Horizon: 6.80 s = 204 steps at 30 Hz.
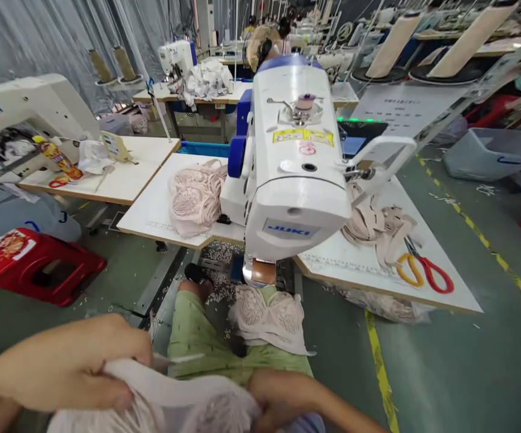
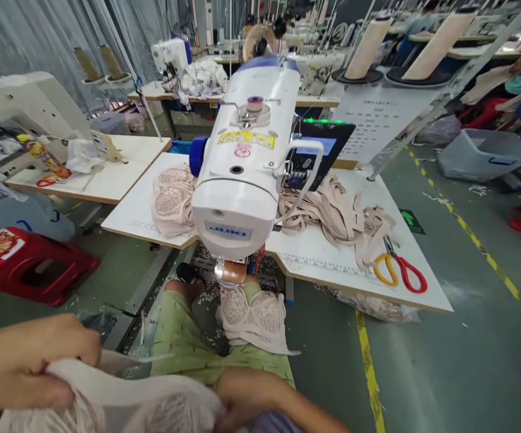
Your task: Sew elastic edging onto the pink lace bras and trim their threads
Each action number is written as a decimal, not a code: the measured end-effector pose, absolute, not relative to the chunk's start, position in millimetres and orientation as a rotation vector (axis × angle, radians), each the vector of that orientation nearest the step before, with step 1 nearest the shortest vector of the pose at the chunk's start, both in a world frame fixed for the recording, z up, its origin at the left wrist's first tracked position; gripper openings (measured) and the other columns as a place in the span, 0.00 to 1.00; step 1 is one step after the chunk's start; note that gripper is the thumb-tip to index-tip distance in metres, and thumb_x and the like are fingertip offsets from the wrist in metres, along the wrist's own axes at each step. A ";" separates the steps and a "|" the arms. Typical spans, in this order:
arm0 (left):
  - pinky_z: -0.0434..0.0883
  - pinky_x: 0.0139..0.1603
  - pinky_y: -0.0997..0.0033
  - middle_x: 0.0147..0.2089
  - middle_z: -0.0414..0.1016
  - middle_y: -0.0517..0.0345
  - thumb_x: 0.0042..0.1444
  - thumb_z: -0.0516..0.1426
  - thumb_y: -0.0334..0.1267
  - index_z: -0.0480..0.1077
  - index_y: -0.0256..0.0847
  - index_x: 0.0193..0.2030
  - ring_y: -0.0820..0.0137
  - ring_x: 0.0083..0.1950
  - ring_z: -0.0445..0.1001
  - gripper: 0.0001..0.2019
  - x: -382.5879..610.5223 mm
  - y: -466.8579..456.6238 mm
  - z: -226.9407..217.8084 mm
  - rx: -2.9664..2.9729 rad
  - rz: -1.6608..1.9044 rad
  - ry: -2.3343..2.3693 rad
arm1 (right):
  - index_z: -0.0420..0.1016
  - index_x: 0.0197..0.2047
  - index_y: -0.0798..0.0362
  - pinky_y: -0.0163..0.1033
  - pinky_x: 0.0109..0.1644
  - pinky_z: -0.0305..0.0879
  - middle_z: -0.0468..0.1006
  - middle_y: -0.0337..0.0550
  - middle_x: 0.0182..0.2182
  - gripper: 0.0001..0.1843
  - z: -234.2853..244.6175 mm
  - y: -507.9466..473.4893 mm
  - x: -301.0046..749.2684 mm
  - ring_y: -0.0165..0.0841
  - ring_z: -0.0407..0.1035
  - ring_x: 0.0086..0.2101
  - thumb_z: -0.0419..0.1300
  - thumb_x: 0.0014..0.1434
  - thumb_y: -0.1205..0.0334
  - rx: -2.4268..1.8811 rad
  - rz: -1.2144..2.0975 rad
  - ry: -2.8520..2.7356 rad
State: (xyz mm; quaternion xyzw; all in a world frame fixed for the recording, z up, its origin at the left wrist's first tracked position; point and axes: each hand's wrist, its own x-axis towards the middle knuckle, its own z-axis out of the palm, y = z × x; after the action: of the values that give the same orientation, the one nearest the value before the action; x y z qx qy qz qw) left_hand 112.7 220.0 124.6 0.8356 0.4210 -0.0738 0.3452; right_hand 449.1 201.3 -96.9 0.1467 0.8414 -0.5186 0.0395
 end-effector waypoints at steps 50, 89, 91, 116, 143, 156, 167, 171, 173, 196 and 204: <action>0.62 0.34 0.72 0.33 0.72 0.57 0.67 0.51 0.47 0.73 0.39 0.40 0.70 0.33 0.67 0.15 297.7 284.3 -57.8 1.717 0.113 0.700 | 0.79 0.34 0.54 0.35 0.37 0.62 0.77 0.39 0.30 0.11 -82.4 212.8 506.0 0.32 0.68 0.32 0.62 0.58 0.55 2.042 -2.536 1.969; 0.54 0.29 0.73 0.19 0.59 0.68 0.62 0.61 0.43 0.72 0.36 0.39 0.78 0.22 0.56 0.11 287.5 237.3 -93.4 0.658 0.565 0.690 | 0.72 0.37 0.51 0.40 0.39 0.67 0.76 0.45 0.34 0.08 -99.3 229.5 493.2 0.35 0.70 0.36 0.54 0.69 0.63 2.285 -0.763 3.314; 0.55 0.30 0.73 0.19 0.59 0.67 0.63 0.60 0.42 0.72 0.36 0.39 0.78 0.22 0.56 0.10 287.6 236.8 -93.5 0.648 0.581 0.682 | 0.69 0.37 0.50 0.41 0.40 0.66 0.74 0.44 0.33 0.08 -100.9 229.3 497.5 0.36 0.68 0.36 0.53 0.69 0.64 2.418 -0.798 3.254; 0.52 0.28 0.74 0.19 0.58 0.68 0.60 0.62 0.44 0.71 0.37 0.39 0.78 0.22 0.52 0.11 285.1 235.0 -94.1 0.645 0.600 0.767 | 0.72 0.38 0.50 0.44 0.43 0.66 0.76 0.47 0.36 0.14 -106.9 239.7 504.2 0.39 0.69 0.39 0.47 0.71 0.59 2.379 -0.636 3.099; 0.52 0.29 0.72 0.18 0.56 0.68 0.63 0.59 0.43 0.72 0.39 0.40 0.77 0.21 0.50 0.09 283.6 229.0 -85.9 0.710 0.690 0.764 | 0.73 0.46 0.50 0.48 0.53 0.68 0.75 0.48 0.46 0.07 -94.5 223.4 484.9 0.39 0.70 0.48 0.58 0.64 0.63 2.248 -2.017 2.703; 0.52 0.29 0.72 0.19 0.56 0.68 0.62 0.60 0.44 0.73 0.39 0.41 0.77 0.21 0.51 0.09 281.2 227.1 -85.7 0.694 0.691 0.776 | 0.72 0.48 0.49 0.49 0.58 0.67 0.76 0.48 0.51 0.09 -89.4 221.8 477.2 0.39 0.70 0.53 0.60 0.64 0.62 2.086 -2.235 2.677; 0.51 0.28 0.72 0.18 0.54 0.69 0.60 0.62 0.45 0.73 0.39 0.39 0.78 0.21 0.51 0.11 281.1 227.6 -85.8 0.694 0.684 0.790 | 0.73 0.48 0.49 0.47 0.54 0.69 0.77 0.47 0.48 0.09 -88.5 219.7 475.6 0.39 0.72 0.50 0.60 0.64 0.61 2.093 -2.186 2.708; 0.51 0.28 0.72 0.18 0.55 0.68 0.60 0.62 0.45 0.74 0.39 0.39 0.78 0.21 0.51 0.10 281.1 227.8 -84.4 0.688 0.692 0.774 | 0.73 0.48 0.49 0.46 0.54 0.69 0.77 0.47 0.48 0.09 -86.5 218.9 475.2 0.38 0.72 0.49 0.60 0.63 0.62 2.094 -2.184 2.704; 0.51 0.28 0.72 0.18 0.55 0.68 0.59 0.62 0.45 0.74 0.39 0.39 0.78 0.21 0.51 0.11 280.8 228.1 -83.9 0.691 0.685 0.787 | 0.73 0.47 0.49 0.47 0.54 0.69 0.77 0.47 0.48 0.09 -86.2 218.7 474.8 0.38 0.72 0.49 0.60 0.63 0.62 2.101 -2.179 2.694; 0.48 0.26 0.74 0.18 0.51 0.71 0.54 0.66 0.48 0.71 0.38 0.35 0.79 0.21 0.47 0.15 280.9 225.9 -91.8 0.752 0.694 0.924 | 0.73 0.47 0.50 0.45 0.54 0.67 0.77 0.47 0.48 0.10 -86.5 217.1 470.0 0.39 0.72 0.50 0.60 0.61 0.62 2.082 -2.292 2.579; 0.50 0.27 0.74 0.27 0.58 0.64 0.62 0.57 0.50 0.71 0.37 0.38 0.76 0.27 0.51 0.16 278.9 222.5 -69.3 1.269 0.489 1.185 | 0.76 0.38 0.52 0.35 0.36 0.60 0.78 0.38 0.33 0.04 -69.6 223.0 477.6 0.31 0.70 0.33 0.60 0.60 0.66 1.942 -1.779 2.663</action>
State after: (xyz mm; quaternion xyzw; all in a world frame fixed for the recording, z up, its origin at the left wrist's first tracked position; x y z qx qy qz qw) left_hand 278.9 222.5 -69.3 0.5519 0.5153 0.2127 0.6202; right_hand 477.6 223.0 -69.6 0.4951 0.6789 -0.4535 -0.2972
